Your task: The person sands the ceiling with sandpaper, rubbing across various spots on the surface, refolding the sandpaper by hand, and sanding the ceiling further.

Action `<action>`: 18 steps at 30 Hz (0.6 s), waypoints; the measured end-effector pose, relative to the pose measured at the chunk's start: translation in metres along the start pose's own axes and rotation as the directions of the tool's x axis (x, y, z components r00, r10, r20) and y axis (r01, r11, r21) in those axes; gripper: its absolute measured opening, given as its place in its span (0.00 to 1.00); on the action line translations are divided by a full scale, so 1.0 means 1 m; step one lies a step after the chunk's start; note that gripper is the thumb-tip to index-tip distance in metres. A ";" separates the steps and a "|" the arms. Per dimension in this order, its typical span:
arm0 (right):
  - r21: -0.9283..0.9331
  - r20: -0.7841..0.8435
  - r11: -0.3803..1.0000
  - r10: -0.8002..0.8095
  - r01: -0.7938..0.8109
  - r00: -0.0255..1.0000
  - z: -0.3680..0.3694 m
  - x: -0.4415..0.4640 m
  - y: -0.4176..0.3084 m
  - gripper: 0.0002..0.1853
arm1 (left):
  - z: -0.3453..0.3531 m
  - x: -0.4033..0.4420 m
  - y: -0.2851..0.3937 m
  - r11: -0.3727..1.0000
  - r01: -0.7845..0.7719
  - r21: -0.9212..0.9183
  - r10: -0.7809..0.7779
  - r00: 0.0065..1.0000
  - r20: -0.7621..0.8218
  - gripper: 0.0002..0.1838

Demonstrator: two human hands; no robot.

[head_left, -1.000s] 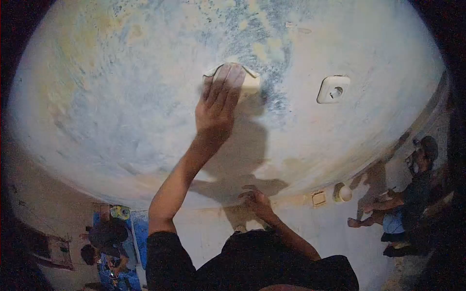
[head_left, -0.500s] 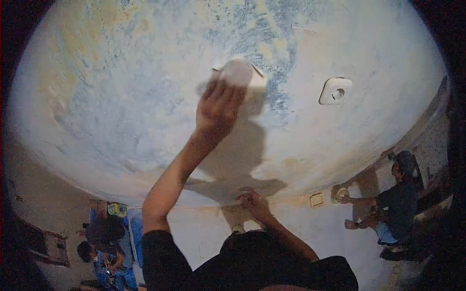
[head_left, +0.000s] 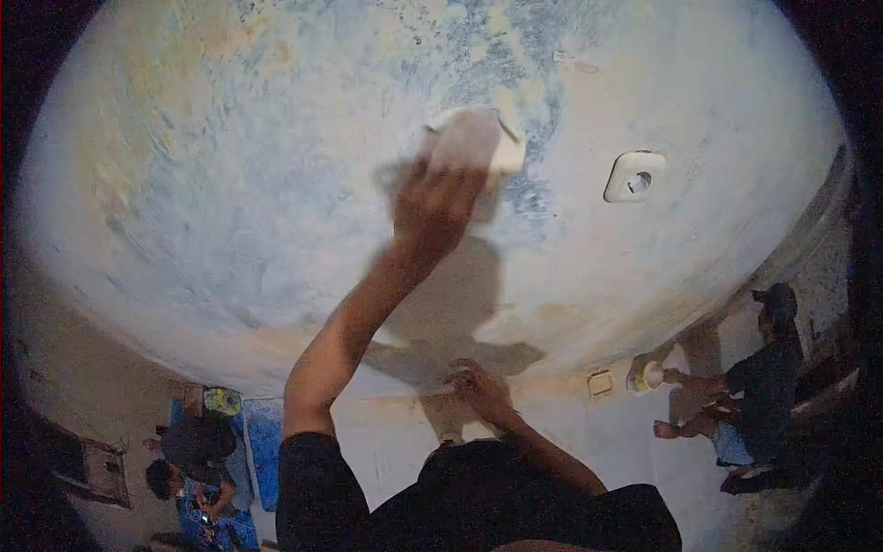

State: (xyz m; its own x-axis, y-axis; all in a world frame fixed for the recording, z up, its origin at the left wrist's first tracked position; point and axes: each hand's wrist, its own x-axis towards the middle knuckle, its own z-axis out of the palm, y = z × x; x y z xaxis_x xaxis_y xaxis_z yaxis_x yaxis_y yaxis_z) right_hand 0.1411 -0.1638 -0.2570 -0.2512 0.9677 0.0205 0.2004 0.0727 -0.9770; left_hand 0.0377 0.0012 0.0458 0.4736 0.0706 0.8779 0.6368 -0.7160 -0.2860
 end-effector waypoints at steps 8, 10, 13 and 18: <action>0.115 0.049 0.992 -0.049 0.043 0.998 0.003 0.007 0.020 0.19 | -0.003 0.030 -0.014 0.979 -0.122 0.165 0.124 0.992 0.001 0.18; 0.061 0.054 0.998 0.030 -0.033 0.998 0.005 0.006 -0.004 0.19 | 0.000 0.030 -0.004 0.994 -0.050 0.097 0.053 0.998 -0.037 0.20; 0.034 0.074 0.995 0.095 -0.098 0.993 -0.003 0.005 -0.012 0.19 | -0.004 0.026 -0.010 0.975 -0.223 0.026 0.217 0.966 0.142 0.21; -0.013 0.046 0.994 0.106 -0.105 0.993 0.000 0.007 -0.024 0.18 | 0.001 0.029 0.006 0.962 -0.195 0.190 0.206 0.978 -0.042 0.21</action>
State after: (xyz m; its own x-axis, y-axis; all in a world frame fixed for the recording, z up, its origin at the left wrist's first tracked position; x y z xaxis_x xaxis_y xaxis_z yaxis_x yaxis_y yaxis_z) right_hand 0.1345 -0.1589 -0.2337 -0.2722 0.9578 -0.0927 0.2383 -0.0262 -0.9708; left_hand 0.0560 -0.0006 0.0693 0.5684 -0.1080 0.8156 0.6360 -0.5712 -0.5189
